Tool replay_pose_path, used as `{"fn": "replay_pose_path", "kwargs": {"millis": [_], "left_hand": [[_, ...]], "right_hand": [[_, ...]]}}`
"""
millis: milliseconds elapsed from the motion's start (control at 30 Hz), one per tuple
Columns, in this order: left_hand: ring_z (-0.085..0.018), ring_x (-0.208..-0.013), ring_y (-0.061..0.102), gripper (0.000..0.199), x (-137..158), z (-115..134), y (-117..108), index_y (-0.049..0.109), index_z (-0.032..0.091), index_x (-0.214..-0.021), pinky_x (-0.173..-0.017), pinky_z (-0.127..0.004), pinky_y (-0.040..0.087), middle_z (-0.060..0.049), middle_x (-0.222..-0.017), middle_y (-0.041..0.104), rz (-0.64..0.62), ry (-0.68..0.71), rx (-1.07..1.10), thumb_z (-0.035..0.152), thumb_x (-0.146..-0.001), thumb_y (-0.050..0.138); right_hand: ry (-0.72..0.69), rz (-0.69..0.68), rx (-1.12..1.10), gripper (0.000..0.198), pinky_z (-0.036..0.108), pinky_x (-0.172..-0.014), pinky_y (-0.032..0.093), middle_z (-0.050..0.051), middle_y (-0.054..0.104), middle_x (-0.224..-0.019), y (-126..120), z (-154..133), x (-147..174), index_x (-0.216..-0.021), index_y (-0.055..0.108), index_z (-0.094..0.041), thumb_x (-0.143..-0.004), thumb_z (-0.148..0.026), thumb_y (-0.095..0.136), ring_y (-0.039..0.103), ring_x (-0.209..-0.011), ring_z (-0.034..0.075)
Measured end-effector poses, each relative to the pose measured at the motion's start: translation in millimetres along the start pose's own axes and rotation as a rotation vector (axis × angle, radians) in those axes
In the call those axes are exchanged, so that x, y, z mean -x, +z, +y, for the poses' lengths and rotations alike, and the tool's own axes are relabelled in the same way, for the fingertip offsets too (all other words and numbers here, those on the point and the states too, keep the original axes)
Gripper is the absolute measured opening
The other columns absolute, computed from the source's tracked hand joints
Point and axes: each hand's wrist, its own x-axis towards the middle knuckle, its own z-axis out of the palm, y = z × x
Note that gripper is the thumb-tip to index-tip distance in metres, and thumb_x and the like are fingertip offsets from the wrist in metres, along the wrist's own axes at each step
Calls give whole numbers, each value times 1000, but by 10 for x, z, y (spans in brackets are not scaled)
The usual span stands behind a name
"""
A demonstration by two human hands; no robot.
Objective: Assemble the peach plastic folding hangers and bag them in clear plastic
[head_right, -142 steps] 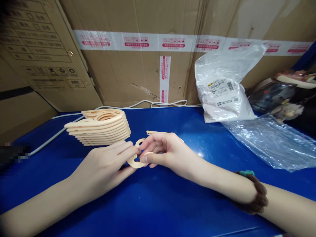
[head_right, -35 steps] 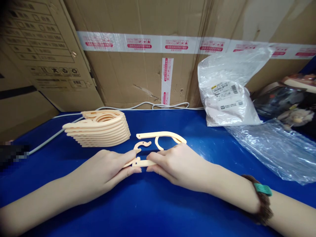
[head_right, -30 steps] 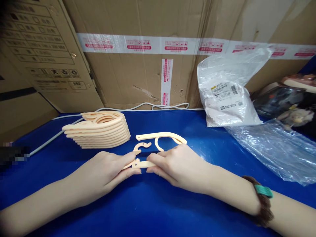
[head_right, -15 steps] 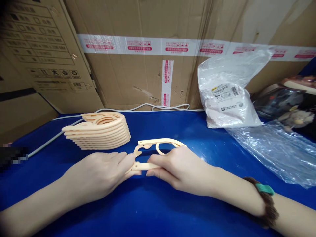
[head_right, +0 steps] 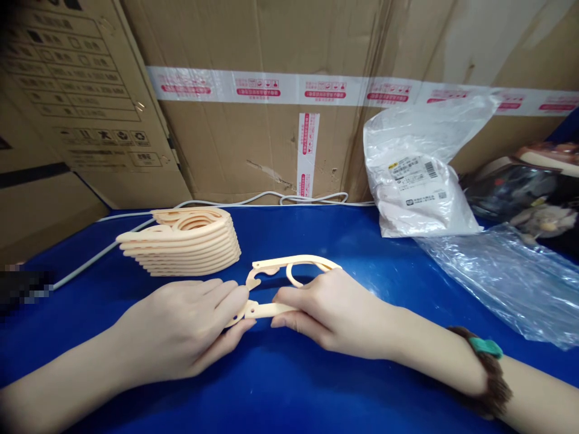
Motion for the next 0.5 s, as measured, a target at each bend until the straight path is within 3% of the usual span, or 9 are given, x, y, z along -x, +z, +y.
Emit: {"fn": "replay_pose_path", "kwargs": {"millis": [500], "left_hand": [[-13,-48,52,31,-3,-32,-8,47,20,-73,-45,-28,29,4,-59,51,13,-50,188,26,-100,33]], "right_hand": [[14,-9,89,36,24,-54,26,-2,51,-64,19,-22,0,-84,55,-20,-102,-40,32,40,-54,11]]}}
